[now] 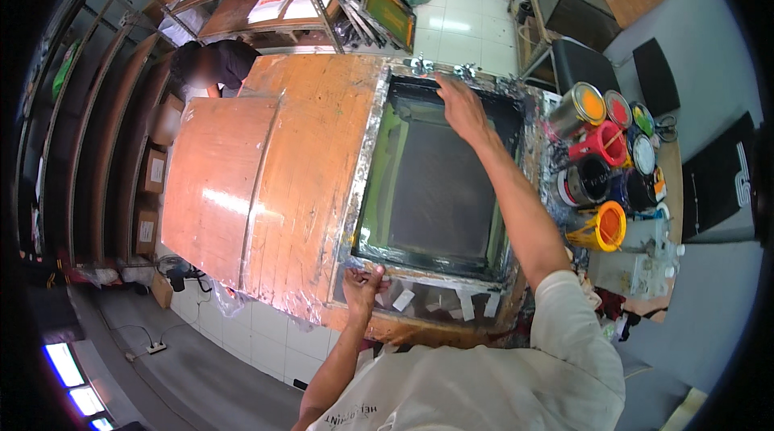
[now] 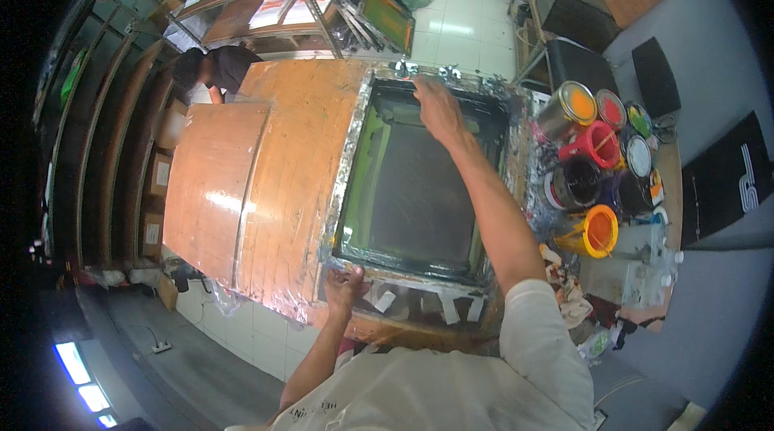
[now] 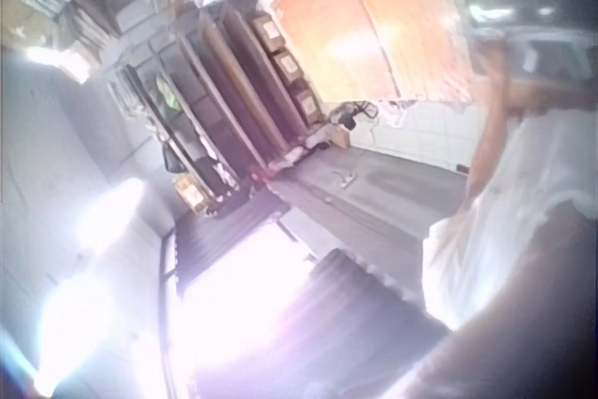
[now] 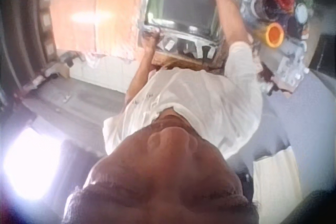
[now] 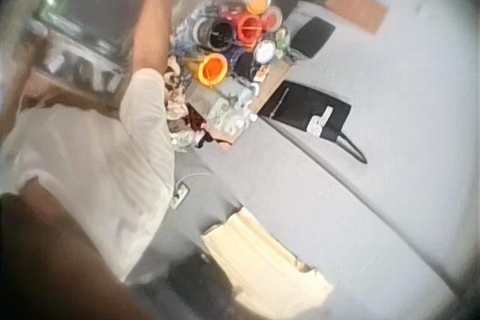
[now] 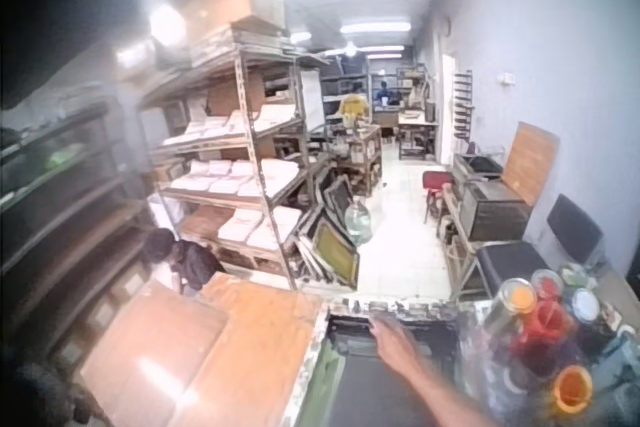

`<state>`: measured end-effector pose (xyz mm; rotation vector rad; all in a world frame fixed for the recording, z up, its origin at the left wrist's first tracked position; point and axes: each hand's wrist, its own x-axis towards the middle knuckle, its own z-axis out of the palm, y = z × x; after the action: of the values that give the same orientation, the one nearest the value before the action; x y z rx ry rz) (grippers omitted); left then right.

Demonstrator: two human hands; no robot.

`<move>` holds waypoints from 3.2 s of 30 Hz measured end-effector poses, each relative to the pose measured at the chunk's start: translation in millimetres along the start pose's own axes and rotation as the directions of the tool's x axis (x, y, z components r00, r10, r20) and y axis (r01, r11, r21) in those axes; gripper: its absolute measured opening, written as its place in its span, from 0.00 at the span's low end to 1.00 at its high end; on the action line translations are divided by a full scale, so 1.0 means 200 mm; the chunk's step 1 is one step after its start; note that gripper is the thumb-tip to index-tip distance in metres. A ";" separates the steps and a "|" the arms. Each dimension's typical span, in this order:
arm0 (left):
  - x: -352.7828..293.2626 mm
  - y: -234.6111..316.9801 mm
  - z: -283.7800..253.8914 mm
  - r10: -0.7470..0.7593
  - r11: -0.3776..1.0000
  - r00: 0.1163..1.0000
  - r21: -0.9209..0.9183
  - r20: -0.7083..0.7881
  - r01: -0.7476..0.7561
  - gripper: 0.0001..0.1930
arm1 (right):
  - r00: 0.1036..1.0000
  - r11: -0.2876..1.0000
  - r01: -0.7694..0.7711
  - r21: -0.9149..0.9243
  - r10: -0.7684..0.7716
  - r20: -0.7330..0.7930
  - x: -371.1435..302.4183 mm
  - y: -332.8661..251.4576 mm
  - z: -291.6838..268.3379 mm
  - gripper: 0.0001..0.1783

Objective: The person prepares a screen-printing frame by cleaning the mesh with a cloth and liquid, pouring ink onto the screen, and spreading it with a squeegee.

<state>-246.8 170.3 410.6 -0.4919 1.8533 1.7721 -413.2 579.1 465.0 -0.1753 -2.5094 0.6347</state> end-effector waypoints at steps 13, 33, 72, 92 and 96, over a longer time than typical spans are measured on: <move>-0.03 0.08 0.02 -0.081 0.995 0.997 -0.057 0.008 0.082 0.25 | 0.833 0.861 0.458 -0.222 -0.328 0.446 0.61 0.39 0.32 0.09; 0.00 0.12 -0.06 -0.058 0.978 0.997 0.202 0.054 0.046 0.34 | 0.890 0.749 -0.354 -0.560 0.454 0.044 0.60 0.05 0.55 0.17; 0.06 0.06 -0.07 -0.108 0.994 0.979 0.017 0.176 0.106 0.30 | 0.752 0.668 -0.547 -0.504 0.657 0.055 0.42 0.42 0.10 0.17; 0.03 0.11 -0.04 -0.097 0.990 0.988 -0.094 0.117 0.109 0.26 | 0.582 0.651 0.700 -0.294 -0.280 0.764 0.53 0.72 -0.21 0.17; 0.06 0.03 -0.10 -0.176 0.982 0.965 -0.030 0.194 0.185 0.27 | 0.755 0.814 0.489 -0.313 -0.216 0.619 0.49 0.74 -0.16 0.19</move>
<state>-263.1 151.6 408.9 -0.4749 1.5865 1.6821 -478.8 746.2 465.6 0.3976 -3.1045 -0.1208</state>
